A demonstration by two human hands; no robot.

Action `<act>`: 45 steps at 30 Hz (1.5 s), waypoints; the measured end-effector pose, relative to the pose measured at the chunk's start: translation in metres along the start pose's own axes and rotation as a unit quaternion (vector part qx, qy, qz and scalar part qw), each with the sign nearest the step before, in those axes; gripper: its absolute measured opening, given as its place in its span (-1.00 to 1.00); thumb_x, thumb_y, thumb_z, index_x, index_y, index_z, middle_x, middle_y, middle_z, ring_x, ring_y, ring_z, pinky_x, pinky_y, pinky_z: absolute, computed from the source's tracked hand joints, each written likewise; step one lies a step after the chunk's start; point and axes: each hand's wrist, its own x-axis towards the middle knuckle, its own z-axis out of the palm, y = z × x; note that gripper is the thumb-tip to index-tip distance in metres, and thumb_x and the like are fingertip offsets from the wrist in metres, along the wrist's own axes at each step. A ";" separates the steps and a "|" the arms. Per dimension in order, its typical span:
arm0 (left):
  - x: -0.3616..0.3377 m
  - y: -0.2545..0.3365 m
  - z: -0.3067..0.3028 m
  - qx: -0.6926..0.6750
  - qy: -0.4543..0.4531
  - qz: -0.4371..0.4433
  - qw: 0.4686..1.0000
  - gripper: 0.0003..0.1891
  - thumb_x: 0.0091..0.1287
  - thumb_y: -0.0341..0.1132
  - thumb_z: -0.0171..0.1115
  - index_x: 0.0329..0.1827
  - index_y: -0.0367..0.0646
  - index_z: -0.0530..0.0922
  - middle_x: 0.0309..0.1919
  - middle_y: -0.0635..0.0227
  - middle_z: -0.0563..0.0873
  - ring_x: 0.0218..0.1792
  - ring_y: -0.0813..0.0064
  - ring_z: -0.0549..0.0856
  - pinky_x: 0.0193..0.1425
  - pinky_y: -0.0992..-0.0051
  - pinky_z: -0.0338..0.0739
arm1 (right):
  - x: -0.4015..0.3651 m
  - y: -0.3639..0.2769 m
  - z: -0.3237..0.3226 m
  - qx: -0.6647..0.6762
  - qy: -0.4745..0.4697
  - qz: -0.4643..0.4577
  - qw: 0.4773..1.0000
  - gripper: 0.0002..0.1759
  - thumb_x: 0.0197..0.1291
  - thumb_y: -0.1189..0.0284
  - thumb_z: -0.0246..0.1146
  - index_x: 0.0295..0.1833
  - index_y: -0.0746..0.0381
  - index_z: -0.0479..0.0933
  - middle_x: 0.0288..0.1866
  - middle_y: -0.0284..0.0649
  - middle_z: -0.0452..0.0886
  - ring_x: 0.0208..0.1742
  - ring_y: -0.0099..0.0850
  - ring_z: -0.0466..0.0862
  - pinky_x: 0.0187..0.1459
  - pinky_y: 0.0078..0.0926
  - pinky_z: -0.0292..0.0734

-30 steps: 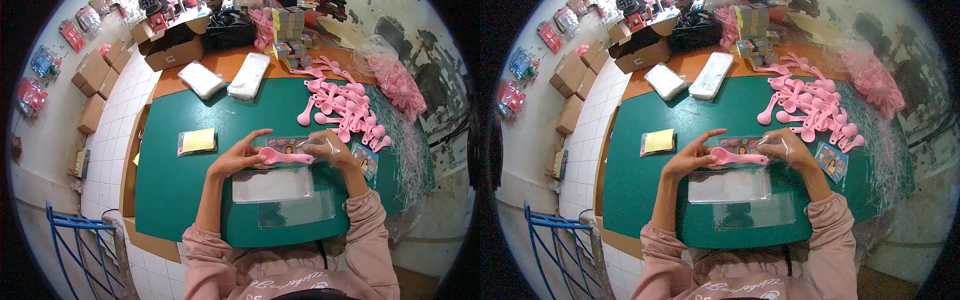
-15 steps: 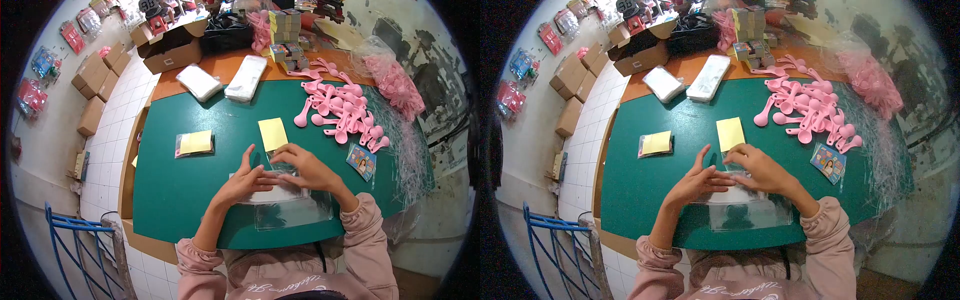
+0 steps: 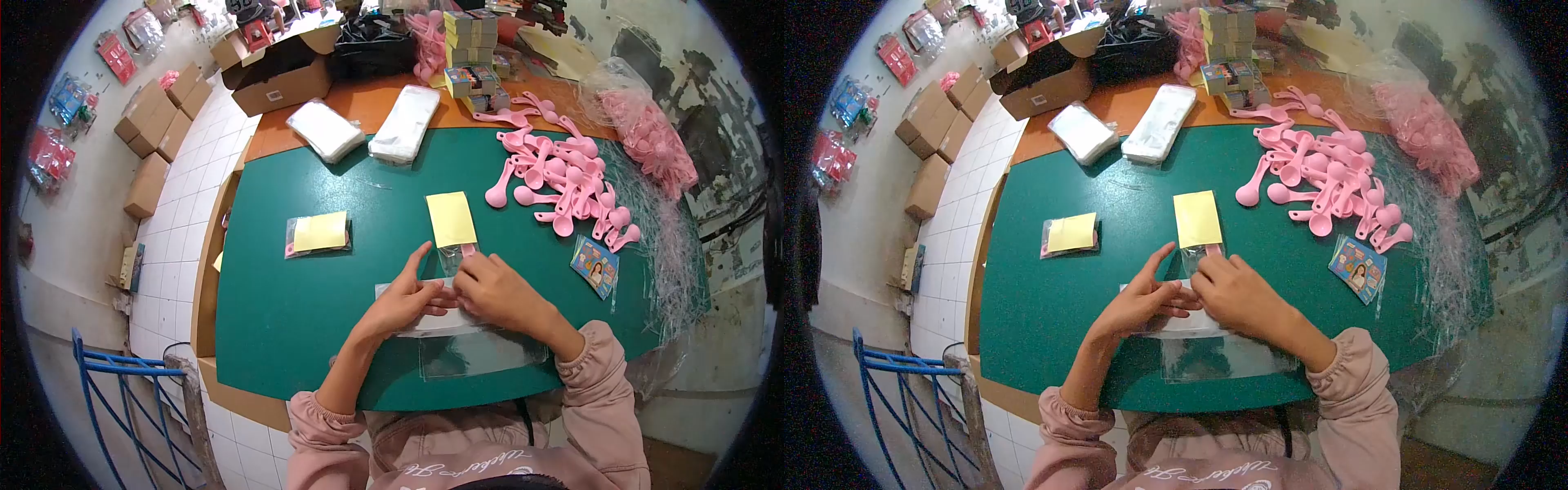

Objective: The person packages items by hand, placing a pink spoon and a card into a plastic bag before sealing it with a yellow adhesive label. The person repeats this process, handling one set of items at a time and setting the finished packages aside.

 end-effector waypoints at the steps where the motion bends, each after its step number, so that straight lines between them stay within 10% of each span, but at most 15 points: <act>1: 0.000 0.000 0.000 0.002 -0.001 0.000 1.000 -0.35 0.40 -0.34 -0.10 0.42 0.02 -0.27 -0.11 -0.06 0.57 -0.05 0.21 0.62 -0.10 0.36 0.59 | 0.000 -0.002 0.001 0.000 0.002 0.001 1.000 -0.87 -0.06 0.45 0.17 -0.36 0.25 0.42 -0.33 -0.18 0.39 -0.24 -0.28 0.47 -0.24 -0.39 0.35; 15: 0.003 0.001 0.003 0.082 0.045 0.071 0.993 -0.32 0.29 -0.45 0.09 0.40 0.04 -0.06 -0.42 0.33 0.56 -0.47 0.65 0.50 -0.43 0.61 0.48 | 0.002 -0.019 0.011 -0.015 0.066 -0.069 0.995 -0.88 -0.09 0.47 0.14 -0.41 0.27 0.40 -0.43 -0.21 0.42 -0.31 -0.32 0.47 -0.22 -0.38 0.36; 37: 0.007 0.000 -0.003 0.048 0.074 0.051 0.995 -0.31 0.26 -0.45 0.13 0.39 -0.14 -0.05 -0.38 0.16 0.64 -0.40 0.51 0.63 -0.33 0.57 0.56 | 0.000 -0.012 0.018 -0.094 0.078 -0.047 0.991 -0.91 -0.06 0.45 0.11 -0.44 0.24 0.40 -0.43 -0.22 0.40 -0.31 -0.34 0.47 -0.22 -0.35 0.33; 45: 0.008 -0.001 0.004 0.081 0.108 0.112 0.984 -0.27 0.11 -0.53 0.21 0.33 -0.19 0.02 -0.49 0.22 0.64 -0.48 0.57 0.62 -0.37 0.59 0.56 | -0.003 -0.007 -0.005 0.063 0.067 -0.021 0.996 -0.85 -0.10 0.47 0.18 -0.39 0.27 0.38 -0.42 -0.16 0.40 -0.33 -0.26 0.46 -0.24 -0.33 0.34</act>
